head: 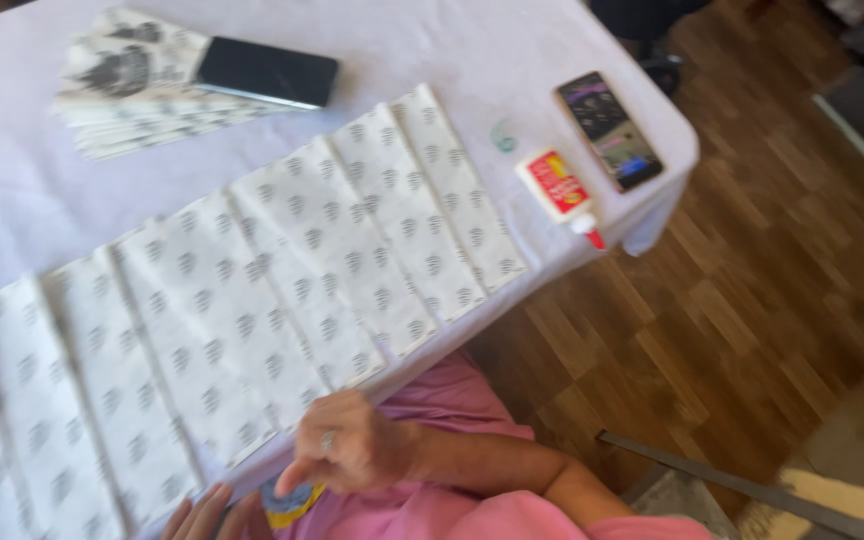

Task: Aligning and stacking printed paper strips on a table

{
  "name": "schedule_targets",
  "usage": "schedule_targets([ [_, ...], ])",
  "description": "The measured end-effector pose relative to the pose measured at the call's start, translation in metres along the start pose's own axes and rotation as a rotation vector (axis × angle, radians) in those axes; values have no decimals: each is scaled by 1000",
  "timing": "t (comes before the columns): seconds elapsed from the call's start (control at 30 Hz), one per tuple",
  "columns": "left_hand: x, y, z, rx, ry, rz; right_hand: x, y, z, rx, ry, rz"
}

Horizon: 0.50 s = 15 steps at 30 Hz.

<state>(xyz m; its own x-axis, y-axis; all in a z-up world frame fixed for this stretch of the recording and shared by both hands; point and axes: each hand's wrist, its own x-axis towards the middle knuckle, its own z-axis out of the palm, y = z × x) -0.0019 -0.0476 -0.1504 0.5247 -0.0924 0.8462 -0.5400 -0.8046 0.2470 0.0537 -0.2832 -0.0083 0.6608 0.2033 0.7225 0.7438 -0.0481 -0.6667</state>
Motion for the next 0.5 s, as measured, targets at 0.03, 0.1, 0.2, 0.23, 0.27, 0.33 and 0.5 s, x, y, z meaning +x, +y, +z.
schedule_targets([
  [0.03, 30, 13, -10, -21, -9, 1, -3, 2, -2, -41, -24, -2],
  [0.1, 80, 33, -39, 26, -27, -17, 0, -4, 1, -14, -69, -10],
  [0.2, 122, 37, -73, 28, -31, -102, 13, -10, 7, 37, -84, 81],
  [0.23, 123, 28, -84, 38, -48, -83, 11, -7, 11, -26, -90, 100],
  [0.27, 124, 18, -96, 41, -68, -71, 9, -5, 14, -94, -99, 124],
  [0.33, 119, 0, -118, 86, -89, -120, 22, -12, 29, -58, -132, 81],
  [0.5, 128, -28, -141, 64, -66, -195, 41, -13, 74, -102, -190, 19],
])
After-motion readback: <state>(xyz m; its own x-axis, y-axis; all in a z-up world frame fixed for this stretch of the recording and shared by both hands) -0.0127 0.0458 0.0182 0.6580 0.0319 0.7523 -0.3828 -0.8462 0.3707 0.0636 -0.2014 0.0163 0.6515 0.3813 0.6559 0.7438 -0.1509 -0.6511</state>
